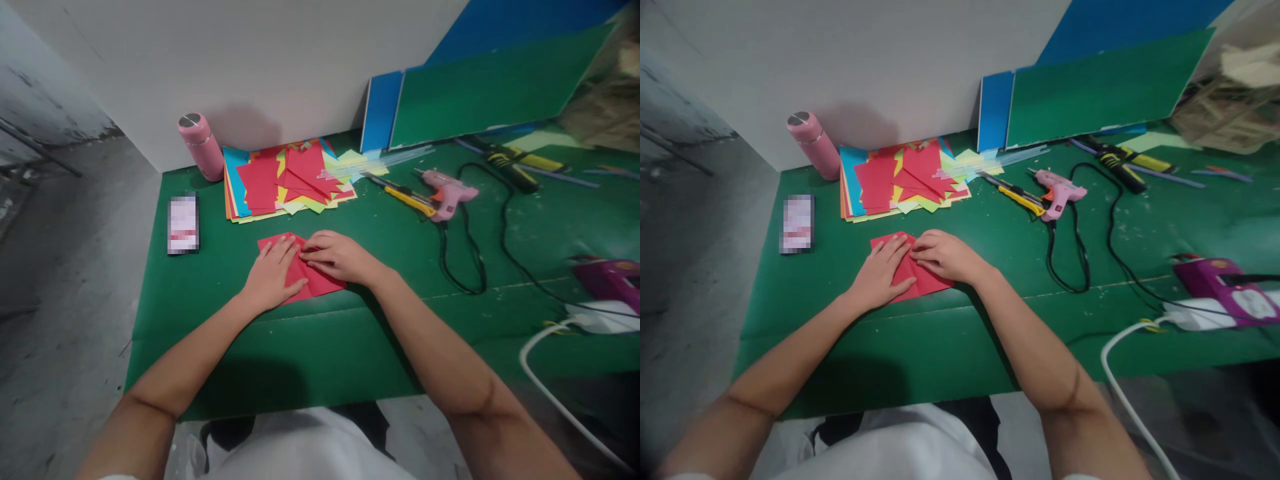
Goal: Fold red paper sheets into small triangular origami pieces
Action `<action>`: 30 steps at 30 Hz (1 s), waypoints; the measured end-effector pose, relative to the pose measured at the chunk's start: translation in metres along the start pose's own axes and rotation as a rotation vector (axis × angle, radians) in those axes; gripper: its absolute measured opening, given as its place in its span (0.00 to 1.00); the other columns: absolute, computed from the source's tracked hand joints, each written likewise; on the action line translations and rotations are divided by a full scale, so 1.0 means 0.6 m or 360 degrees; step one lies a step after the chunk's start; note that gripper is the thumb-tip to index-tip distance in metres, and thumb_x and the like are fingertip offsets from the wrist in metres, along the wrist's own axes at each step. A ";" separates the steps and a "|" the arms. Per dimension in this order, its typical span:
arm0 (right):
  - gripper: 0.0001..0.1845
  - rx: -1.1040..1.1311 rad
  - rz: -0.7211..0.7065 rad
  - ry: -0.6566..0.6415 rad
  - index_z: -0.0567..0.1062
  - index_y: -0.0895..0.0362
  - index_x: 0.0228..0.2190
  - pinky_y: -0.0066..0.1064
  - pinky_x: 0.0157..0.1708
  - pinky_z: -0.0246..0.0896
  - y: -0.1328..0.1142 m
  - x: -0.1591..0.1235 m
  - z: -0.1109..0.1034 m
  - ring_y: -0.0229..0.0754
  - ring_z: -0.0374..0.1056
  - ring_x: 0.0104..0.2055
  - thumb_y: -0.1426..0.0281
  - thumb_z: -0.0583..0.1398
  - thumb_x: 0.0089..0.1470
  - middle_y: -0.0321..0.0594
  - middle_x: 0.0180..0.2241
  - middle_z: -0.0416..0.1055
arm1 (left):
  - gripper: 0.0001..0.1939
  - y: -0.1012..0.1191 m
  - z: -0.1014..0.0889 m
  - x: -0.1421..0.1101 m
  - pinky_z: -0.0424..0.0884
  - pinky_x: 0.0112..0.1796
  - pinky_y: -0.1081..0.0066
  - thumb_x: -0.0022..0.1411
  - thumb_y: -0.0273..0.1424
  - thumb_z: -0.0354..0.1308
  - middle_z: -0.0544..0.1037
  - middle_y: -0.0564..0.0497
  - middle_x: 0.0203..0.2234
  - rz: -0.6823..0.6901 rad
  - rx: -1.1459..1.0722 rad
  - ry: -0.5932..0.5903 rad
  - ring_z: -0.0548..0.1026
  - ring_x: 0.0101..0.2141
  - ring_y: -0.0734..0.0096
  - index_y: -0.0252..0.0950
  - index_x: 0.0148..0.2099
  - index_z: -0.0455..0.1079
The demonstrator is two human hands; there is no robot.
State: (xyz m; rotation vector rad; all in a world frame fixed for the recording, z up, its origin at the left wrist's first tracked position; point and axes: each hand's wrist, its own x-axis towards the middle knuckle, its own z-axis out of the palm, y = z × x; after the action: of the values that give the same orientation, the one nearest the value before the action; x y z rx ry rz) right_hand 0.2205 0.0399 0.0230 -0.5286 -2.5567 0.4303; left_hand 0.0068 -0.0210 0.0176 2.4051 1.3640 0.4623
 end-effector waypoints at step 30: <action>0.14 -0.0086 -0.0127 0.0026 0.80 0.58 0.43 0.41 0.46 0.68 0.007 -0.002 0.004 0.46 0.68 0.46 0.71 0.56 0.63 0.47 0.41 0.77 | 0.34 0.008 -0.006 0.002 0.51 0.64 0.47 0.61 0.42 0.58 0.61 0.36 0.64 -0.0050 0.0038 -0.0025 0.57 0.65 0.48 0.31 0.64 0.59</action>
State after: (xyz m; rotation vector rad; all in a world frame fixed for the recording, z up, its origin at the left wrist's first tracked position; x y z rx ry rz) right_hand 0.2217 0.0425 0.0190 -0.4461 -2.5695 0.3282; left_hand 0.0093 -0.0219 0.0228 2.3972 1.4063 0.4204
